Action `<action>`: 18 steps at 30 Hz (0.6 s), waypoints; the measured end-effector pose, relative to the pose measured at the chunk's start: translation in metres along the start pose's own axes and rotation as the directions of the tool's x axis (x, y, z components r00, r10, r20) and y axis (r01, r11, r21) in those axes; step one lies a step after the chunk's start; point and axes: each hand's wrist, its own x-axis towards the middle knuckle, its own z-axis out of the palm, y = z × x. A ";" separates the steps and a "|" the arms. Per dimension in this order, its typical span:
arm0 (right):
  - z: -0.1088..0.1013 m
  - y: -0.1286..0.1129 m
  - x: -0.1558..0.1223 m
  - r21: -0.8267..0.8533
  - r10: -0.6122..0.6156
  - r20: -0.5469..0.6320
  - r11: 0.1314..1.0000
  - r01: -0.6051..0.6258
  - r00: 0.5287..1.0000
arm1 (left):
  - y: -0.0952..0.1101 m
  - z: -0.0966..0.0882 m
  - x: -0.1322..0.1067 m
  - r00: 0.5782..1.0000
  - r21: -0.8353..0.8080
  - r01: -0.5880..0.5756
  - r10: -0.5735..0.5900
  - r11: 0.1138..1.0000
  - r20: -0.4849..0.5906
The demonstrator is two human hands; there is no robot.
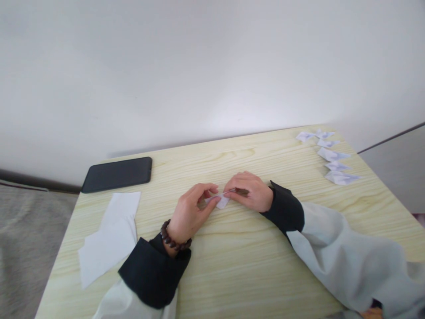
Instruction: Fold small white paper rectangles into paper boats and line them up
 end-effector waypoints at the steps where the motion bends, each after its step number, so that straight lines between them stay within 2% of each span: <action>1: 0.000 -0.001 0.000 0.032 0.008 -0.009 0.999 -0.007 1.000 | 0.001 0.000 0.000 1.000 -0.005 0.017 -0.017 1.000 0.015; 7: -0.001 -0.009 0.000 0.075 0.111 0.015 0.991 -0.112 0.994 | 0.005 -0.002 -0.001 0.979 -0.068 0.196 -0.191 0.978 0.075; 18: -0.001 -0.009 -0.001 0.032 0.067 0.019 0.997 -0.068 0.998 | 0.009 0.002 0.001 0.983 0.007 0.178 -0.178 0.984 0.041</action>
